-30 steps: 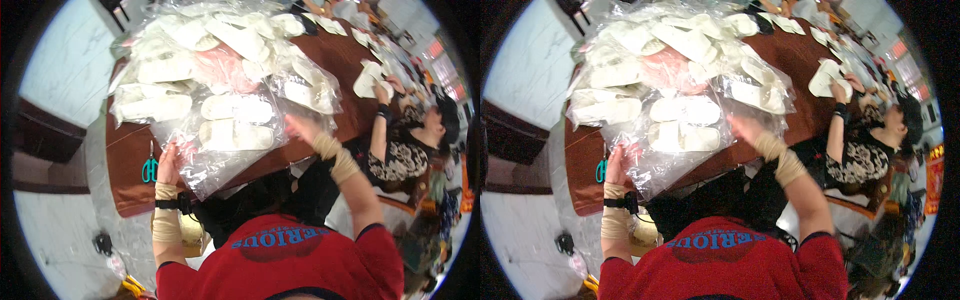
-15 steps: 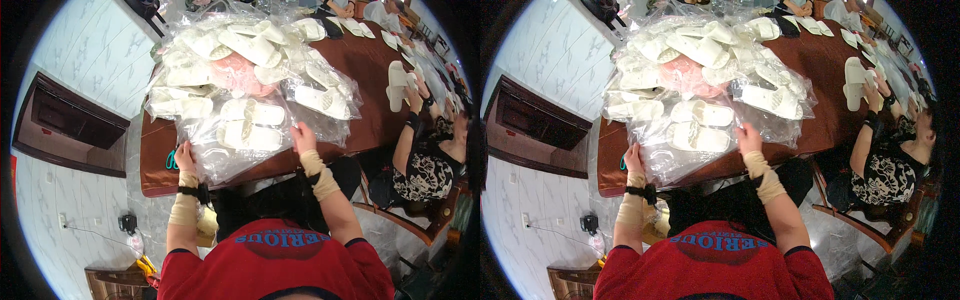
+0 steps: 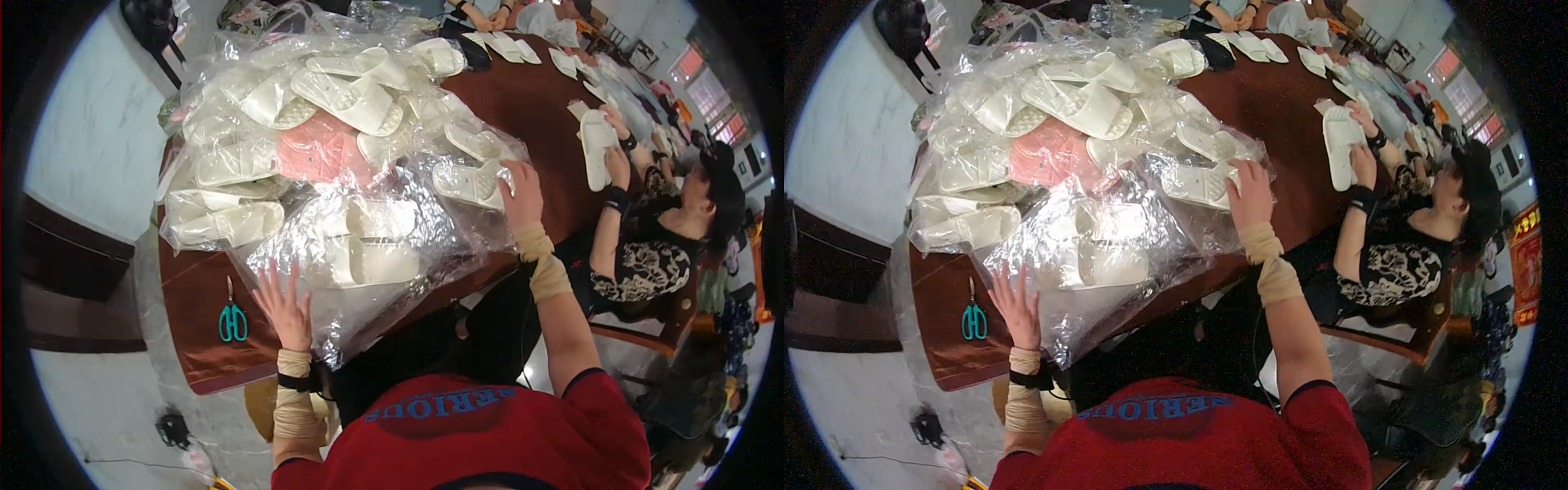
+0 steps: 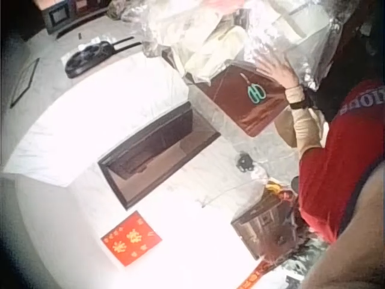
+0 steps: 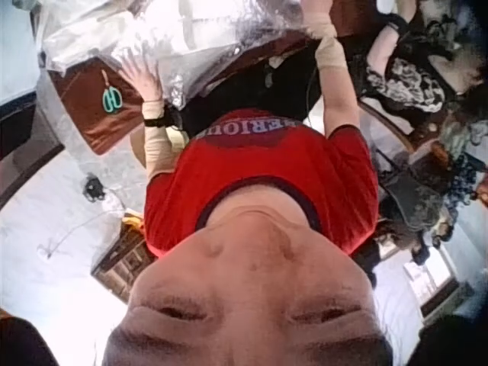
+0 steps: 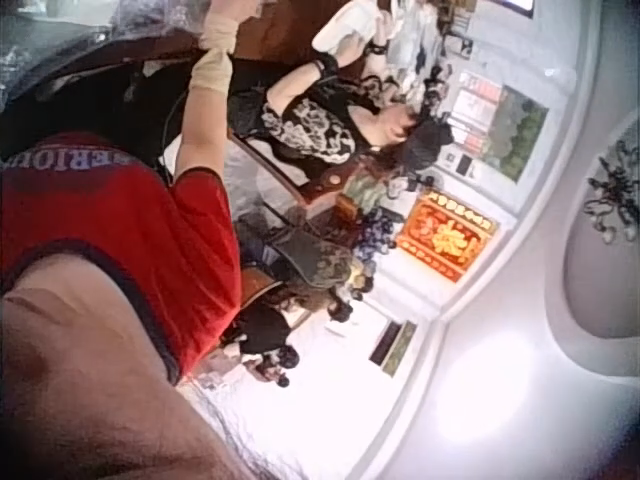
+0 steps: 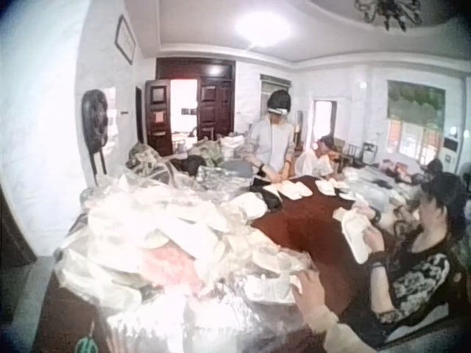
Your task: Packing manufactured sandals into plastic bags and organizing them.
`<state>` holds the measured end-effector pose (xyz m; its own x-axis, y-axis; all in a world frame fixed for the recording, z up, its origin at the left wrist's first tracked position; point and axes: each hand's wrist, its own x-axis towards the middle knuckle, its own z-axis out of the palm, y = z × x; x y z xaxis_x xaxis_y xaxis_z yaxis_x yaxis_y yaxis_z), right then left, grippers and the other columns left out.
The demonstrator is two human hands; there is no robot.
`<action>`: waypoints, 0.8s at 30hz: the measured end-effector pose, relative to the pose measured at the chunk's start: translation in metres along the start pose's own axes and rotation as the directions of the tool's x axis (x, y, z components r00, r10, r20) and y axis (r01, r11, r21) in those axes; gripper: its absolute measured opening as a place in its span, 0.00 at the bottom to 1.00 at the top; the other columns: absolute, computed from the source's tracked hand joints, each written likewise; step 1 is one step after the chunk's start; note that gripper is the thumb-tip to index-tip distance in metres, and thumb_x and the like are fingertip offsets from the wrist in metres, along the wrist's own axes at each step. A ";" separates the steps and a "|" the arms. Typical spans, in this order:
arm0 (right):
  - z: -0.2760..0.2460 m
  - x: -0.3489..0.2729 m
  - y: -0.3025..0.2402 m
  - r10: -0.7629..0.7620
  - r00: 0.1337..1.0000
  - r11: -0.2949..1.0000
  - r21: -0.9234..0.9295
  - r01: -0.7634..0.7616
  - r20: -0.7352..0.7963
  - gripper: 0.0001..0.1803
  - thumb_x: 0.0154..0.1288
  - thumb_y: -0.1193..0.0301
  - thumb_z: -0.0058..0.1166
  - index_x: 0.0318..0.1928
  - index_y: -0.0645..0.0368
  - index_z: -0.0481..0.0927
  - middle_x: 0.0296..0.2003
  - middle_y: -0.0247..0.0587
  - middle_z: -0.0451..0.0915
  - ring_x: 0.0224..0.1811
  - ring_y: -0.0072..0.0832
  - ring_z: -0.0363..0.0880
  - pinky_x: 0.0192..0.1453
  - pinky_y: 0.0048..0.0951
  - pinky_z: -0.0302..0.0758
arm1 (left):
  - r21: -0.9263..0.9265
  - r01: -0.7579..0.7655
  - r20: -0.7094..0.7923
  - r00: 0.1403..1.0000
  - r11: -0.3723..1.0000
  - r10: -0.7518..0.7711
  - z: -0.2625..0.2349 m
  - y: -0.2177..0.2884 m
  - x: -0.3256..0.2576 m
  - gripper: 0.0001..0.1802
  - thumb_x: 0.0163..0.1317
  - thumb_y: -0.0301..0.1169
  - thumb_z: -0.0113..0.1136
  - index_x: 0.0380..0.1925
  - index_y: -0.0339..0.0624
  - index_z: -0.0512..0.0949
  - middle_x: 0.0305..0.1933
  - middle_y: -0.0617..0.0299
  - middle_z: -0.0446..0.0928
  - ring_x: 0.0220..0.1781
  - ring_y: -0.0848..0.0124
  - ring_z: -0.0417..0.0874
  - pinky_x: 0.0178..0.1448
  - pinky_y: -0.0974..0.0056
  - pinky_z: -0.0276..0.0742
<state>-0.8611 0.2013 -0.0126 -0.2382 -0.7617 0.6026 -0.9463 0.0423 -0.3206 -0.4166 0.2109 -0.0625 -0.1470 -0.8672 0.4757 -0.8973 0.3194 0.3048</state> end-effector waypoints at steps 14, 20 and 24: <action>-0.001 0.138 0.011 -0.163 0.973 0.984 -0.051 0.173 0.162 0.06 0.61 0.72 0.43 0.35 0.55 0.74 0.29 0.42 0.79 0.35 0.39 0.78 0.40 0.37 0.73 | 0.123 -0.023 0.331 0.943 0.992 -0.019 0.030 -0.035 -0.004 0.39 0.54 0.47 0.59 0.66 0.60 0.57 0.73 0.65 0.46 0.75 0.55 0.41 0.69 0.34 0.35; -0.112 0.189 -0.094 -0.131 0.905 0.865 0.492 -0.095 0.405 0.08 0.66 0.71 0.44 0.41 0.56 0.76 0.29 0.30 0.76 0.17 0.16 0.71 0.19 0.18 0.67 | 0.061 -0.017 0.326 0.945 0.998 -0.004 0.036 -0.053 -0.007 0.38 0.55 0.41 0.59 0.66 0.58 0.55 0.74 0.63 0.44 0.75 0.55 0.40 0.69 0.37 0.40; -0.145 0.217 -0.148 -0.499 0.800 0.641 0.763 0.083 0.332 0.11 0.67 0.71 0.44 0.45 0.59 0.75 0.32 0.32 0.77 0.25 0.15 0.73 0.27 0.15 0.69 | 0.080 -0.062 0.349 0.937 0.995 0.031 0.038 -0.057 -0.005 0.36 0.57 0.43 0.57 0.65 0.60 0.58 0.74 0.62 0.44 0.75 0.55 0.41 0.69 0.36 0.41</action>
<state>-0.8045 0.1232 0.2715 0.3545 -0.8454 0.3995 -0.4596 -0.5296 -0.7130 -0.3803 0.1820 -0.1139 -0.3104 -0.9358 0.1671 -0.9168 0.3412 0.2076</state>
